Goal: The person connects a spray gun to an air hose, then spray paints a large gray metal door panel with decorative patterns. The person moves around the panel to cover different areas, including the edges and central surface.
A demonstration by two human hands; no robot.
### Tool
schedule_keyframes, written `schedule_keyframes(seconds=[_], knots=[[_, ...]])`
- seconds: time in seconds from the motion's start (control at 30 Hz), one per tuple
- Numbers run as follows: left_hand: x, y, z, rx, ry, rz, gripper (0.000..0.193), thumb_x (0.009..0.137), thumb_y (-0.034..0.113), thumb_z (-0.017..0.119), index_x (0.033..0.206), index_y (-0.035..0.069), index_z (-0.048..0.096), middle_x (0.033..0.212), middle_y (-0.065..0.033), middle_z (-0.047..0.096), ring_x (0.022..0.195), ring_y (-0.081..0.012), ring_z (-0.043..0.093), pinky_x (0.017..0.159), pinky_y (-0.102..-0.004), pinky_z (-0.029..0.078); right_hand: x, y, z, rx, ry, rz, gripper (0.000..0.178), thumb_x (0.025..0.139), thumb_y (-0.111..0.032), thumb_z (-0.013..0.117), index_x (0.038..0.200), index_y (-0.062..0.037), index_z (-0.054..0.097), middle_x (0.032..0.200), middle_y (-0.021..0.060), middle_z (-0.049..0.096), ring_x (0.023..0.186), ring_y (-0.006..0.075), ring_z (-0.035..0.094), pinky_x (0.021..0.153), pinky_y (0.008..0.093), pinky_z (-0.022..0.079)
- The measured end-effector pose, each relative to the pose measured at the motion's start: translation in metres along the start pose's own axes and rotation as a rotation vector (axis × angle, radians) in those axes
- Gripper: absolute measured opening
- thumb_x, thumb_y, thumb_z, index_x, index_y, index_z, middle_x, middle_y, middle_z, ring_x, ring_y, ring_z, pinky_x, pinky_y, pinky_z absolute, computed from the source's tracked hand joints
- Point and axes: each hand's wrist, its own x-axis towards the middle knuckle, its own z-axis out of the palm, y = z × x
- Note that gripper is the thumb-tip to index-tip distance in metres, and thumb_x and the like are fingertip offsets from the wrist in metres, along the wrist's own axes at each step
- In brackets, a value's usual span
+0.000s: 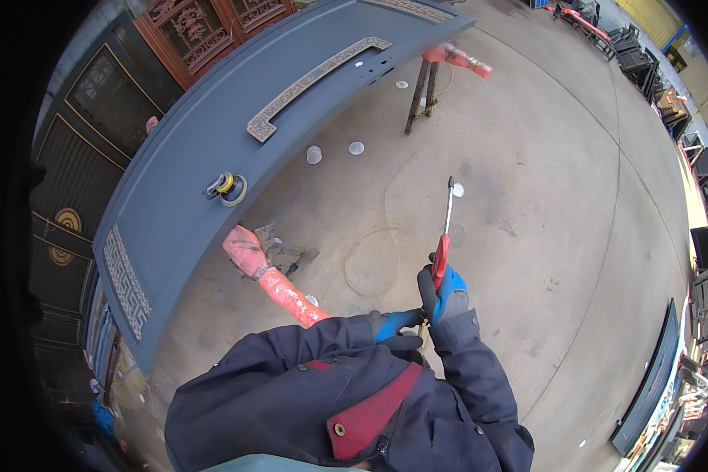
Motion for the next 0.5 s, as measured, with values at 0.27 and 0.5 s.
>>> schedule_keyframes(seconds=[0.27, 0.5], knots=[[0.103, 0.043, -0.072, -0.532, 0.36, -0.061, 0.042, 0.103, 0.03, 0.062, 0.129, -0.003, 0.061, 0.112, -0.0149, 0.07, 0.101, -0.0244, 0.069, 0.092, -0.0405, 0.055, 0.158, 0.014, -0.016, 0.382, -0.605, -0.014, 0.06, 0.098, -0.04, 0.066, 0.14, -0.0002, 0.053, 0.126, 0.0175, 0.063, 0.114, 0.0272, 0.061, 0.101, 0.0406, 0.047], [0.118, 0.053, -0.125, -0.683, 0.43, -0.007, 0.046, 0.106, 0.04, 0.056, 0.13, 0.001, 0.061, 0.118, -0.0124, 0.07, 0.113, -0.0252, 0.066, 0.1, -0.04, 0.05, 0.249, 0.015, 0.041, 0.938, -1.136, 0.425, 0.078, 0.102, -0.045, 0.061, 0.158, 0.0003, 0.031, 0.141, 0.0179, 0.059, 0.132, 0.0279, 0.058, 0.114, 0.0447, 0.043]])
